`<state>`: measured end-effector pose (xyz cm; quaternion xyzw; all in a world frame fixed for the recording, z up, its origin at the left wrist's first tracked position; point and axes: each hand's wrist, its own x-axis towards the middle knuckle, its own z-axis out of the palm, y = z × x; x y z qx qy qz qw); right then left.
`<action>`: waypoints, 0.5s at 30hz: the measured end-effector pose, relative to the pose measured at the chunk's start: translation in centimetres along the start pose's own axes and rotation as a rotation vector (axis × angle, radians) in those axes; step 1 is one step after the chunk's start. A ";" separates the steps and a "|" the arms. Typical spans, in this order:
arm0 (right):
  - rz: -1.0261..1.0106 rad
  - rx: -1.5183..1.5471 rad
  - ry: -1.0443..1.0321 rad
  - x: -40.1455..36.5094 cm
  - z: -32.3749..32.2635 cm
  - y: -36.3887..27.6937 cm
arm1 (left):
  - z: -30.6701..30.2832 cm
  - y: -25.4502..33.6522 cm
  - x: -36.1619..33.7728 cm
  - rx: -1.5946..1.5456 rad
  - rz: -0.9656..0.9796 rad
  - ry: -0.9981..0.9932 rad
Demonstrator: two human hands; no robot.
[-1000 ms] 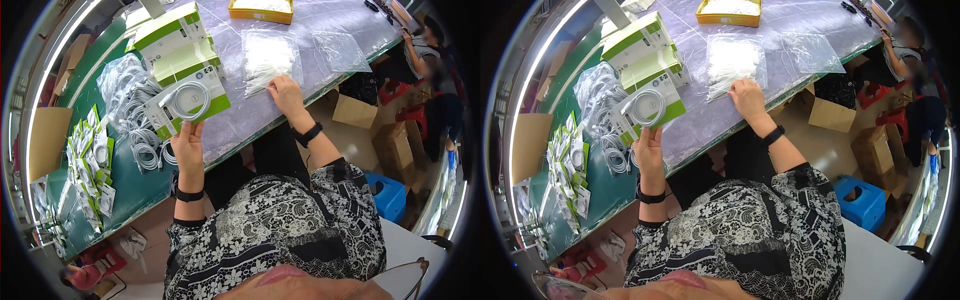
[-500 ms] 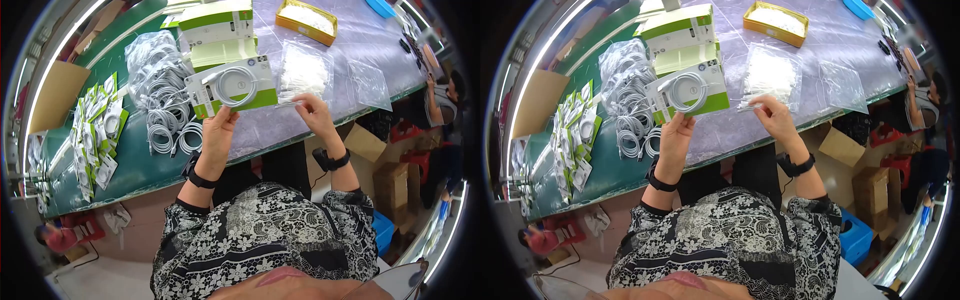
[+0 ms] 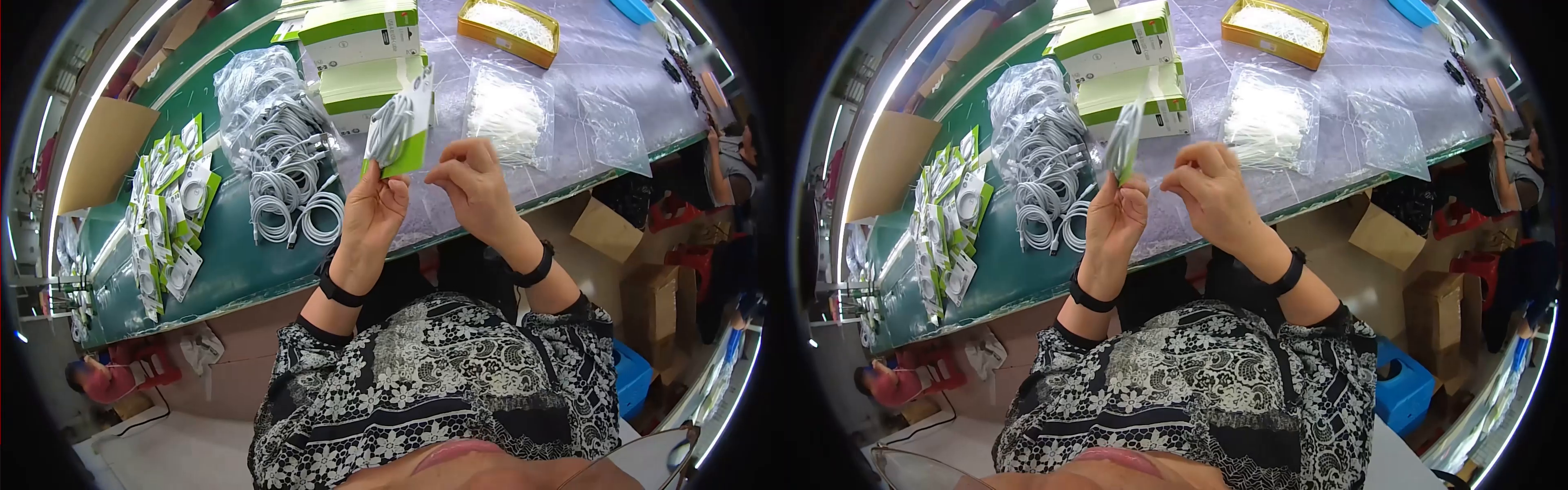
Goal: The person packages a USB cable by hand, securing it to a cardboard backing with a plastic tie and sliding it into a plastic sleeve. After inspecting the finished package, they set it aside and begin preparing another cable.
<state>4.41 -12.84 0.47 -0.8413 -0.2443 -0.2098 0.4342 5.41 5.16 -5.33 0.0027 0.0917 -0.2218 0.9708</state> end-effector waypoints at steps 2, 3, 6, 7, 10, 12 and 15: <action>-0.162 -0.276 0.108 0.7 -0.2 -0.9 | 0.8 -0.1 -0.3 -0.175 -0.039 0.015; -0.150 -0.273 0.114 0.7 0.1 -0.9 | 1.1 -0.2 -0.5 -0.264 -0.057 0.024; -0.128 -0.170 0.199 1.0 1.1 -0.7 | 1.5 -0.4 -0.6 -0.346 -0.120 -0.082; -0.118 -0.163 0.207 0.9 1.1 -0.8 | 1.7 -0.5 -0.7 -0.392 -0.148 -0.138; -0.214 -0.212 0.239 1.1 0.6 -1.5 | 2.8 -0.7 -1.0 -0.491 -0.162 -0.108; -0.217 -0.243 0.255 1.2 0.5 -1.8 | 3.0 -0.8 -1.1 -0.542 -0.171 -0.094; -0.232 -0.313 0.277 1.2 0.4 -2.0 | 3.1 -0.9 -1.0 -0.625 -0.203 -0.093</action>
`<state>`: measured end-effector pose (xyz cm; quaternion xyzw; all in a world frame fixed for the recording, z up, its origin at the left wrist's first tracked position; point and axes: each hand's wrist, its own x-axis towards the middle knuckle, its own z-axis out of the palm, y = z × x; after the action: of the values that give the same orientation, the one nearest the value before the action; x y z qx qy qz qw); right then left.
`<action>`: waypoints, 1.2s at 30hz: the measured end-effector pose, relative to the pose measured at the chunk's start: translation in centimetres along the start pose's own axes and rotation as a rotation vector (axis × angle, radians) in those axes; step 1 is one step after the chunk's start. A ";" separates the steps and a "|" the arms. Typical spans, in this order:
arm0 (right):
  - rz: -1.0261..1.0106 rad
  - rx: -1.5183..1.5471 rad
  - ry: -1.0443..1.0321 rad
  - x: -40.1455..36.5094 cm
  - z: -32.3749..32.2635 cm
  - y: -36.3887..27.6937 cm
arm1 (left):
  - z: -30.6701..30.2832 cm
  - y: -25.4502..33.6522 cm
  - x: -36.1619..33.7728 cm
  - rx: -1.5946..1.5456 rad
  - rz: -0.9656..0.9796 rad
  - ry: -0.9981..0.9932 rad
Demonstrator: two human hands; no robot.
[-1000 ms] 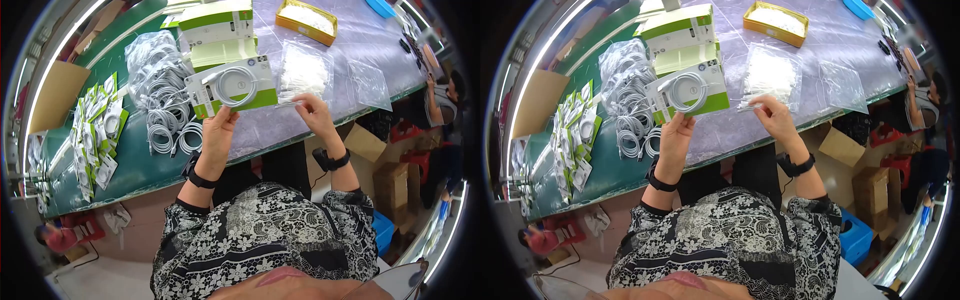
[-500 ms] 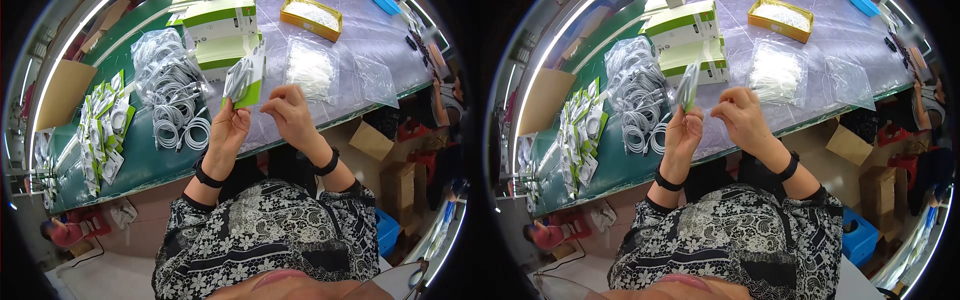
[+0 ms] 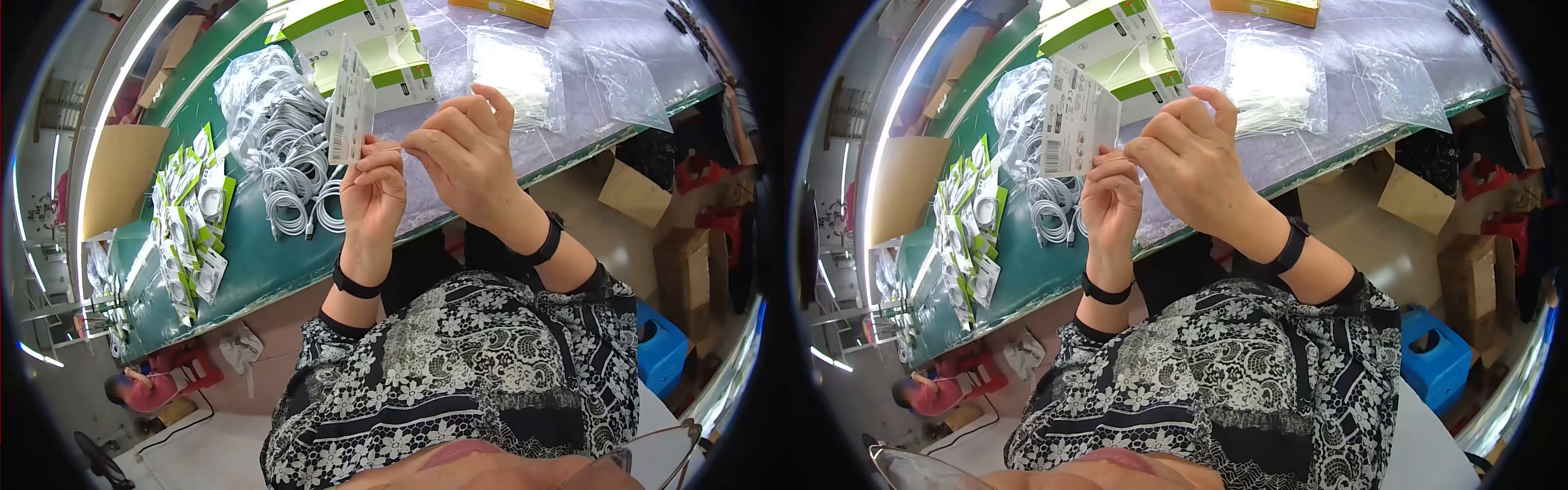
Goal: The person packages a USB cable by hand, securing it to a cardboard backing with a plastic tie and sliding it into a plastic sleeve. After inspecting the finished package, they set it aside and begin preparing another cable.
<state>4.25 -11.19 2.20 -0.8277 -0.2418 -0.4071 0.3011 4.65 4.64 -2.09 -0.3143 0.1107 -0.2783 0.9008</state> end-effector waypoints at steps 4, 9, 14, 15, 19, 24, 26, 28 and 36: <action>-0.020 -0.012 -0.006 0.1 0.2 -0.1 | 0.2 -0.5 -0.1 -0.003 -0.005 0.003; -0.022 -0.029 -0.017 0.0 0.4 -0.2 | -0.2 -0.4 -0.1 0.029 0.022 0.001; -0.030 -0.040 -0.032 -0.2 0.7 -0.3 | -0.4 -0.2 -0.2 0.061 0.042 0.004; -0.035 -0.042 -0.036 -0.2 0.7 -0.4 | -0.3 -0.2 -0.2 0.063 0.037 0.001; -0.028 -0.046 -0.038 -0.2 0.7 -0.4 | -0.4 -0.3 -0.3 0.063 0.034 -0.004; -0.030 -0.048 -0.042 -0.3 0.7 -0.5 | -0.4 -0.2 -0.4 0.037 0.021 0.001; -0.023 -0.029 -0.039 -0.2 0.7 -0.4 | -0.5 -0.2 -0.5 0.038 0.023 0.003; -0.021 -0.021 -0.035 -0.2 0.7 -0.5 | -0.6 -0.1 -0.6 0.042 0.027 0.008; -0.037 -0.032 -0.052 -0.1 0.9 -0.8 | -0.6 -0.1 -0.6 0.038 0.021 -0.003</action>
<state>4.13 -9.99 1.92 -0.8382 -0.2582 -0.3946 0.2740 3.89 4.61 -2.42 -0.2964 0.1072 -0.2705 0.9097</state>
